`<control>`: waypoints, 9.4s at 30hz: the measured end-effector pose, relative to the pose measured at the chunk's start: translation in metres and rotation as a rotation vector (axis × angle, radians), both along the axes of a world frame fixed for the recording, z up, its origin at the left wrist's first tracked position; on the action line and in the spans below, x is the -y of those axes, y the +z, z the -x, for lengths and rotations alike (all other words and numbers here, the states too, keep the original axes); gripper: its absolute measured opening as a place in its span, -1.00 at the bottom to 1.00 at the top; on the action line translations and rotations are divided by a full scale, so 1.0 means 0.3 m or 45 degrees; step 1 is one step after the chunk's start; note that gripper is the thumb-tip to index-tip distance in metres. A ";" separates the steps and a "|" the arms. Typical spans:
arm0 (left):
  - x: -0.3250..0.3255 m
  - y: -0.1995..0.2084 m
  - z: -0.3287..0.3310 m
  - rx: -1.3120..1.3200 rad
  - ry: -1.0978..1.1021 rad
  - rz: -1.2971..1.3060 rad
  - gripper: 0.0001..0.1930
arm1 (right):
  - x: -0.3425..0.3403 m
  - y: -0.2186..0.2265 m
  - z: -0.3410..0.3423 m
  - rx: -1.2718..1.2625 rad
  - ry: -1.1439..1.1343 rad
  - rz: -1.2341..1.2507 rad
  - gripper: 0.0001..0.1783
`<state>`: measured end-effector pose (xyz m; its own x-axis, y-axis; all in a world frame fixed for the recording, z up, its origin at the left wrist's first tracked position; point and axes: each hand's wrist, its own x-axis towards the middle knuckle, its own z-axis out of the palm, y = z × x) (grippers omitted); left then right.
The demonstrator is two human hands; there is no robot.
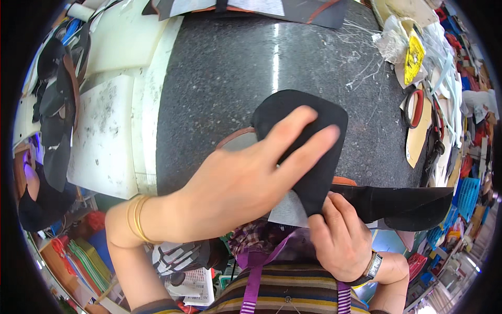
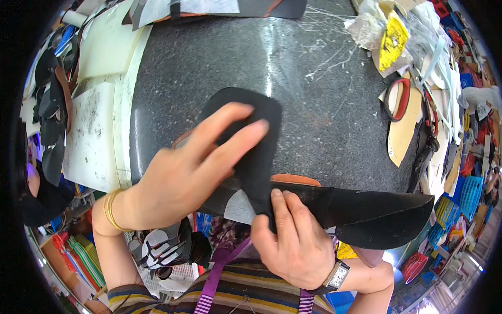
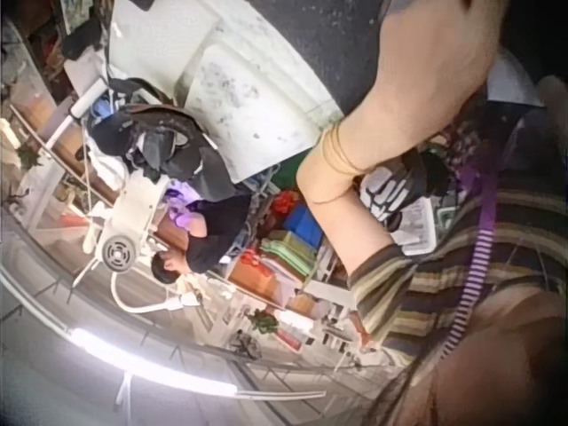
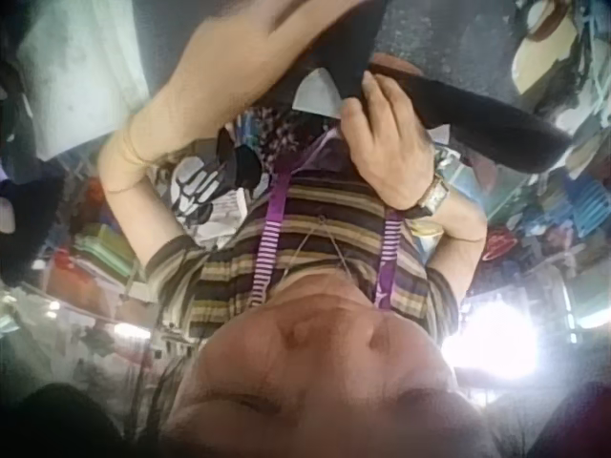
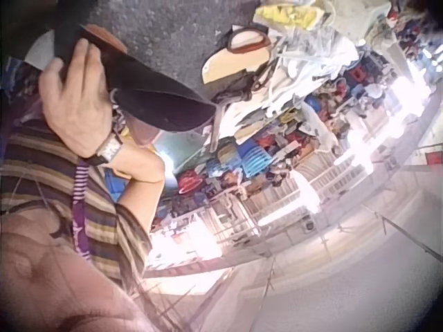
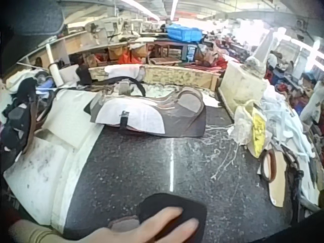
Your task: The person assembles shoe upper components by applying white tape strips along the curved edges, folding and pressing the leather edges over by hand, and smoothing and flattening the seams with a metal hand tool.
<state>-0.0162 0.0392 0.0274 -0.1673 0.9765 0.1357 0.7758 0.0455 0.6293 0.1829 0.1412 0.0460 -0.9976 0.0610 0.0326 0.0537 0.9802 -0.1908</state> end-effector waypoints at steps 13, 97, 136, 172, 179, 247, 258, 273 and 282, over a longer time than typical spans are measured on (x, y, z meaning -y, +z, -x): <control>0.177 -0.063 -0.048 -0.342 -0.216 -0.226 -0.62 | -0.067 0.040 0.073 0.059 -0.114 0.377 -0.56; -0.130 0.108 -0.210 -0.247 -0.319 0.273 -0.28 | -0.308 0.012 -0.210 0.032 0.453 -0.262 -0.61; -0.197 -0.049 -0.482 -0.383 0.069 -0.045 -0.51 | -0.565 -0.033 -0.187 -0.028 0.135 0.690 -0.47; -0.034 0.080 -0.245 -0.351 -0.218 0.215 -0.66 | -0.408 0.039 -0.086 0.153 0.427 0.579 -0.61; -0.147 0.068 -0.084 0.454 -0.233 0.456 -0.81 | -0.302 0.056 -0.011 0.294 0.533 0.355 -0.73; -0.185 0.167 0.347 -0.468 0.078 -0.356 -0.63 | -0.627 0.126 0.724 -0.479 -0.140 0.963 -0.80; -0.360 0.294 0.476 -0.041 0.420 -0.050 -0.58 | -0.488 0.104 0.551 -0.942 0.539 -0.616 -0.84; 0.415 0.716 0.737 -0.609 1.313 -1.476 -0.42 | -0.501 -0.084 0.425 -0.642 0.421 -0.568 -0.77; -0.011 0.081 -0.344 -0.901 0.172 0.070 -0.31 | -0.417 0.256 -0.101 -0.396 0.019 0.094 -0.48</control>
